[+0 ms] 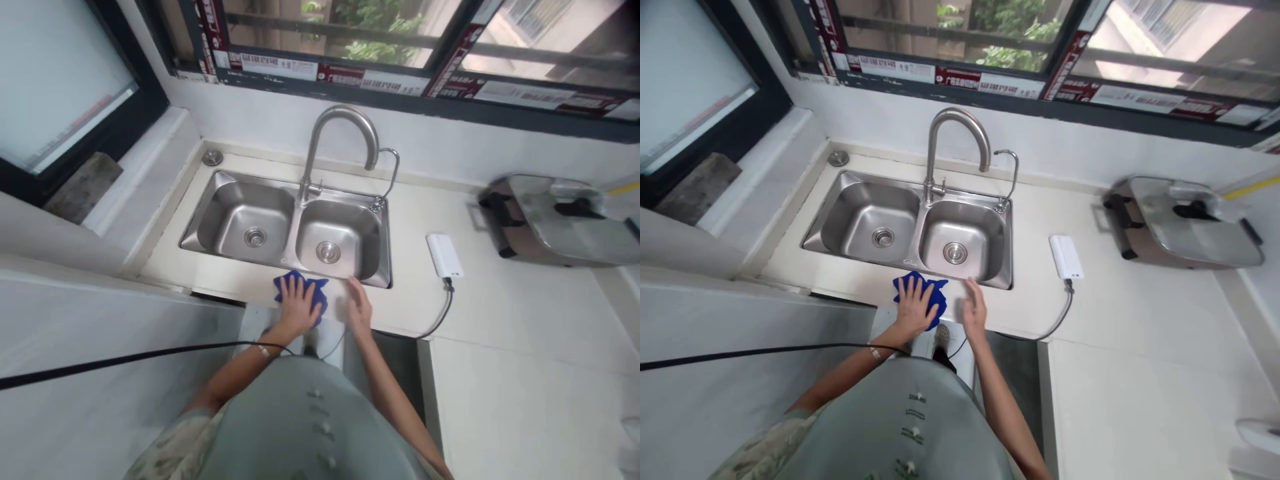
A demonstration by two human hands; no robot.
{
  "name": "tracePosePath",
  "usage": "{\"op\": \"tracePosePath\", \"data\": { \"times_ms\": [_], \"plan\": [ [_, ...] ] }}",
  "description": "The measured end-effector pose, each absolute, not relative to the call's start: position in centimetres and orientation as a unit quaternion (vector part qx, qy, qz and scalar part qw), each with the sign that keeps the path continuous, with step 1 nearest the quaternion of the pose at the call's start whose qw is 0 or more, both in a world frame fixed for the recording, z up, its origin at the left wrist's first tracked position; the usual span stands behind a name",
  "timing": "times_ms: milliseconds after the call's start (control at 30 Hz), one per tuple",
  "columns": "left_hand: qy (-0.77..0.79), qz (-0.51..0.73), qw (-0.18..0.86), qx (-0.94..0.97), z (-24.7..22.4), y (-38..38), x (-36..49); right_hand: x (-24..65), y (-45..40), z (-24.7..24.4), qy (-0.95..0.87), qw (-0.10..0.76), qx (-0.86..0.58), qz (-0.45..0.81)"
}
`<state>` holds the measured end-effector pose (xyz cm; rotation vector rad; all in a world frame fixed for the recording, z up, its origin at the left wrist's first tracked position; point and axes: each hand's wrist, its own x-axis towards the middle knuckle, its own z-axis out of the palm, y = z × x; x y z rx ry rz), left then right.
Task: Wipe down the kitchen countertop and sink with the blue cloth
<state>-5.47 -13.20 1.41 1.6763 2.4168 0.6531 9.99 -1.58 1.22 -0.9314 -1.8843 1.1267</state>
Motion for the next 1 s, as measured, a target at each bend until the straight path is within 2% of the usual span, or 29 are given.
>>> {"op": "tracePosePath", "data": {
  "times_ms": [100, 233, 467, 633, 1000],
  "plan": [
    [0.814, 0.141, 0.077, 0.559, 1.6, -11.7, -3.6, 13.2, -1.3, 1.0, -0.696, 0.398, -0.429, 0.415],
    [0.817, 0.121, 0.071, 0.559, 1.1, -12.2, -4.3, 14.7, -0.7, 0.0, -0.740, 0.370, -0.409, 0.385],
    [0.919, 0.118, 0.028, 0.375, 1.6, -17.5, -12.6, 13.7, 1.5, -2.5, -0.857, 0.313, -0.335, 0.233],
    [0.971, 0.078, 0.006, 0.224, 2.1, -19.0, -18.8, 13.1, 1.5, -2.3, -0.871, 0.290, -0.364, 0.160],
    [0.995, 0.070, -0.011, -0.063, 2.4, -18.6, -28.8, 13.5, 1.6, -2.1, -0.881, 0.269, -0.346, 0.179]
  ]
}}
